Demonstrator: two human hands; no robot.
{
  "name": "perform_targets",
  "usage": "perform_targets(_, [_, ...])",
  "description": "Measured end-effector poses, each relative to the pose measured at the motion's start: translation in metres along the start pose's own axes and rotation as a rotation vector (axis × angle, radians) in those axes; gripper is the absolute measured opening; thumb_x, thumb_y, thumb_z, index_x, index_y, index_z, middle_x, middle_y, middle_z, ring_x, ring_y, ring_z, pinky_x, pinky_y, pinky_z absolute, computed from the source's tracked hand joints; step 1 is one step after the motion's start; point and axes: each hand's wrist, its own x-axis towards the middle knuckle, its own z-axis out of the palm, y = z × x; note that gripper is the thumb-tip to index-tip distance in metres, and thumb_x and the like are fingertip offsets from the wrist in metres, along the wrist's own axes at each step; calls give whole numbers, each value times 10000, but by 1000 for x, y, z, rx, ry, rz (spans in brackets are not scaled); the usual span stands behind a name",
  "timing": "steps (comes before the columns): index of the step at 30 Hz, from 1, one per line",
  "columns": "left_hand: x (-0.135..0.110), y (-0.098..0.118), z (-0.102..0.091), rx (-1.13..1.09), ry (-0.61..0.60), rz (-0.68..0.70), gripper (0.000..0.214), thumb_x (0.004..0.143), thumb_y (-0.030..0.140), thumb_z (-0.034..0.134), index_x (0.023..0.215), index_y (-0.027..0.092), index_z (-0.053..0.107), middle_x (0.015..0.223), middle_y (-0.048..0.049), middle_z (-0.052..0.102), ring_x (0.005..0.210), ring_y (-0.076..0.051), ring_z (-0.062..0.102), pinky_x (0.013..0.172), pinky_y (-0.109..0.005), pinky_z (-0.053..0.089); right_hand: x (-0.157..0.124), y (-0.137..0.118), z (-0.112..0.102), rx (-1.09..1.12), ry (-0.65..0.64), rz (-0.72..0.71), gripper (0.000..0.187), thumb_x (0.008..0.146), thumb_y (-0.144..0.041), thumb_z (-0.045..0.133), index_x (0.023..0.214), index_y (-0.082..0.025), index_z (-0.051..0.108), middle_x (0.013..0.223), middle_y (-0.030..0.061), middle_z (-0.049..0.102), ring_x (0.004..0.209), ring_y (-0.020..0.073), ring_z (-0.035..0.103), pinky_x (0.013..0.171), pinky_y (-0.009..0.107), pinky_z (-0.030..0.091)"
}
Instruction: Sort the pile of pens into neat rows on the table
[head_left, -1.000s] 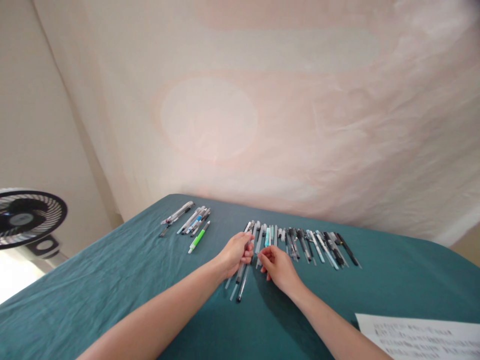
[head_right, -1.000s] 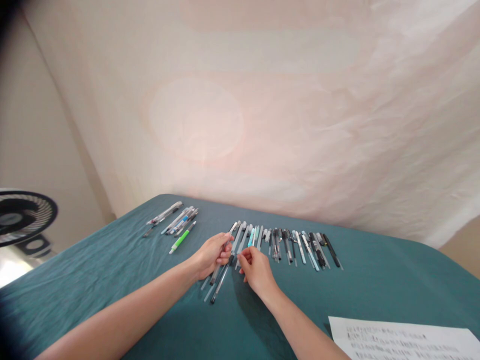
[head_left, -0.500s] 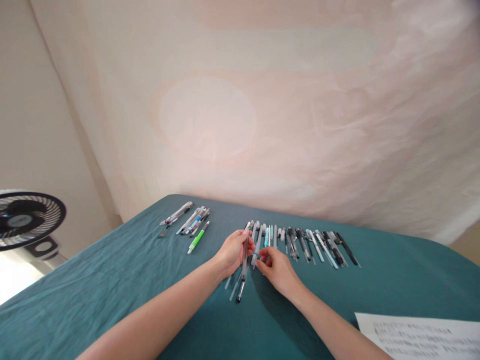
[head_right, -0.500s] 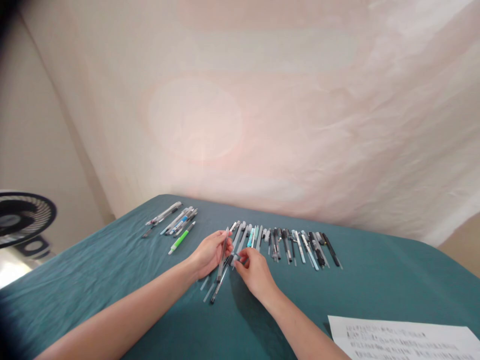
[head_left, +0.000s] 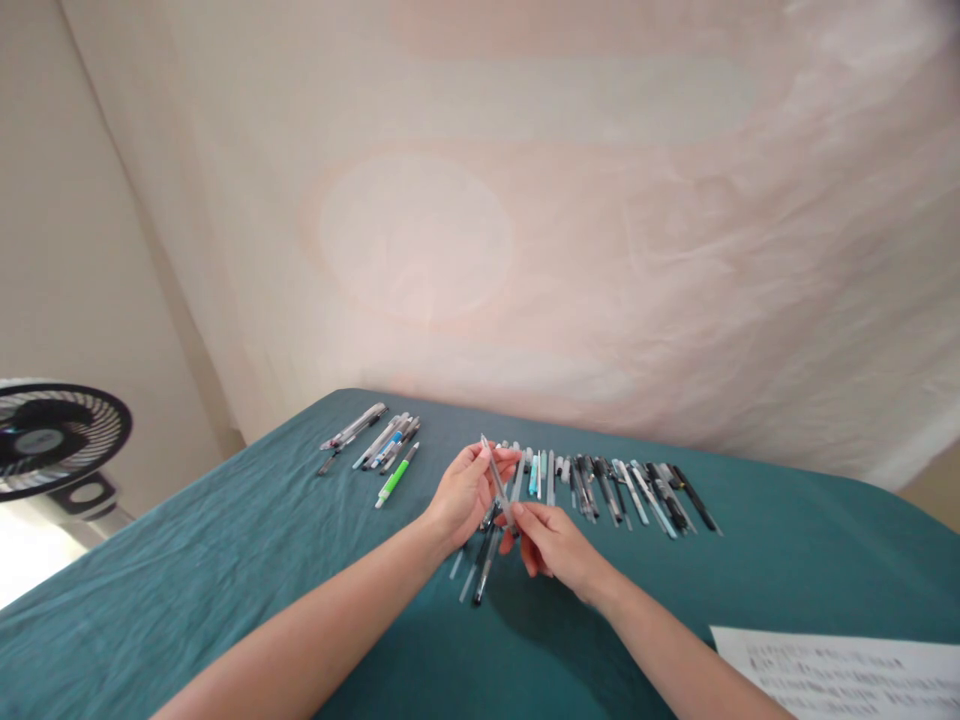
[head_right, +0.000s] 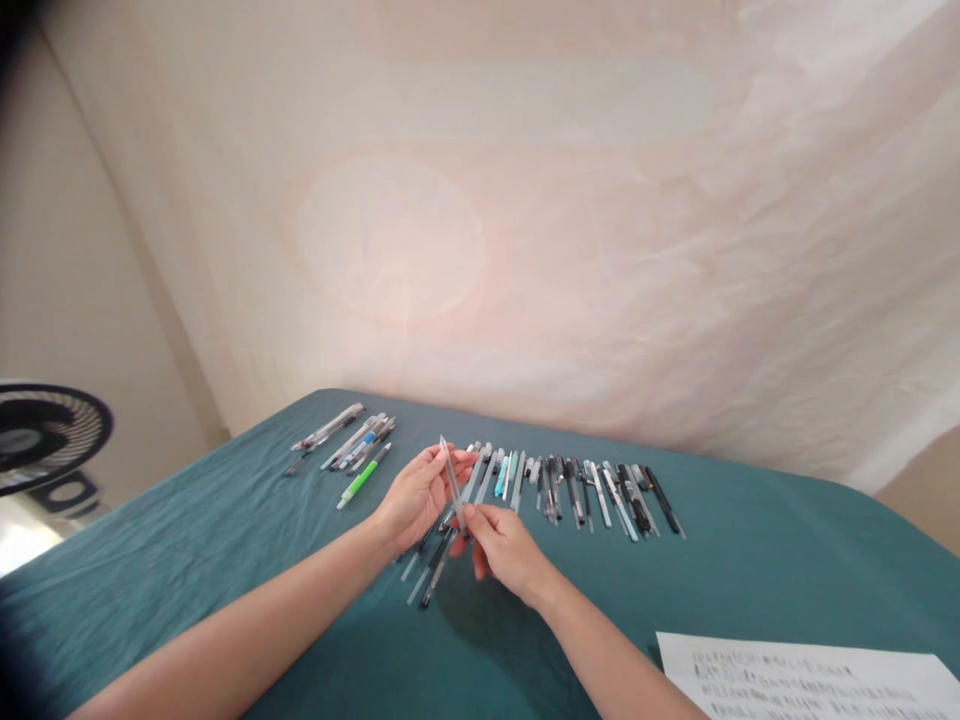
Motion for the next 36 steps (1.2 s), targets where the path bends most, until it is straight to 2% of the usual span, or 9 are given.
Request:
perform_targets(4, [6, 1, -6, -40, 48, 114, 61, 829, 216, 472, 847, 161, 455, 973, -87, 619, 978, -152, 563, 917, -332, 394, 4, 6, -3, 74, 64, 0, 467, 786, -550, 386, 846, -127, 574, 622, 13, 604, 329, 41, 417, 286, 147, 209])
perform_targets(9, [9, -2, -12, -40, 49, 157, 83, 816, 219, 495, 846, 166, 439, 1009, -96, 615, 1011, -165, 550, 944, -355, 372, 7, 10, -6, 85, 196, 2, 432, 776, -552, 408, 732, -143, 538, 534, -20, 542, 346, 50, 416, 311, 153, 227])
perform_targets(13, [4, -7, -11, 0, -21, 98, 131, 798, 219, 524, 896, 153, 467, 1051, -114, 598, 1022, -186, 544, 948, -373, 364, 8, 13, -10, 25, 313, -26, 429, 780, -562, 395, 659, -163, 496, 484, -46, 466, 369, 61, 405, 361, 172, 288])
perform_targets(17, [-1, -12, -9, 45, -58, 49, 178, 776, 221, 553, 924, 141, 495, 1022, -119, 609, 995, -196, 559, 937, -378, 372, 9, 15, -14, -64, 385, -96, 447, 787, -575, 362, 652, -170, 496, 490, -35, 453, 387, 81, 409, 367, 194, 303])
perform_targets(23, [-2, -13, -8, 63, -12, 54, 163, 764, 235, 568, 882, 143, 503, 973, -100, 628, 975, -189, 569, 907, -353, 397, 8, 12, -17, -214, 435, -172, 441, 800, -564, 347, 679, -174, 515, 546, -8, 501, 432, 109, 458, 419, 222, 365])
perform_targets(28, [0, -13, -10, 65, 19, 43, 169, 750, 246, 585, 854, 141, 503, 952, -97, 634, 962, -184, 573, 885, -342, 416, 8, 12, -17, -254, 458, -213, 397, 798, -547, 376, 721, -186, 521, 551, -14, 506, 451, 115, 463, 426, 220, 360])
perform_targets(31, [0, -13, -11, 69, 25, 57, 168, 749, 247, 587, 846, 140, 502, 946, -94, 635, 952, -180, 576, 880, -339, 421, 9, 13, -18, -201, 432, -196, 407, 791, -555, 384, 745, -180, 535, 514, -25, 471, 436, 113, 444, 403, 215, 344])
perform_targets(36, [0, -12, -10, 83, 6, 59, 167, 746, 249, 591, 840, 137, 510, 941, -94, 637, 942, -176, 579, 893, -346, 414, 10, 12, -20, -31, 401, -122, 486, 774, -598, 359, 675, -157, 538, 549, 0, 503, 430, 106, 439, 359, 208, 314])
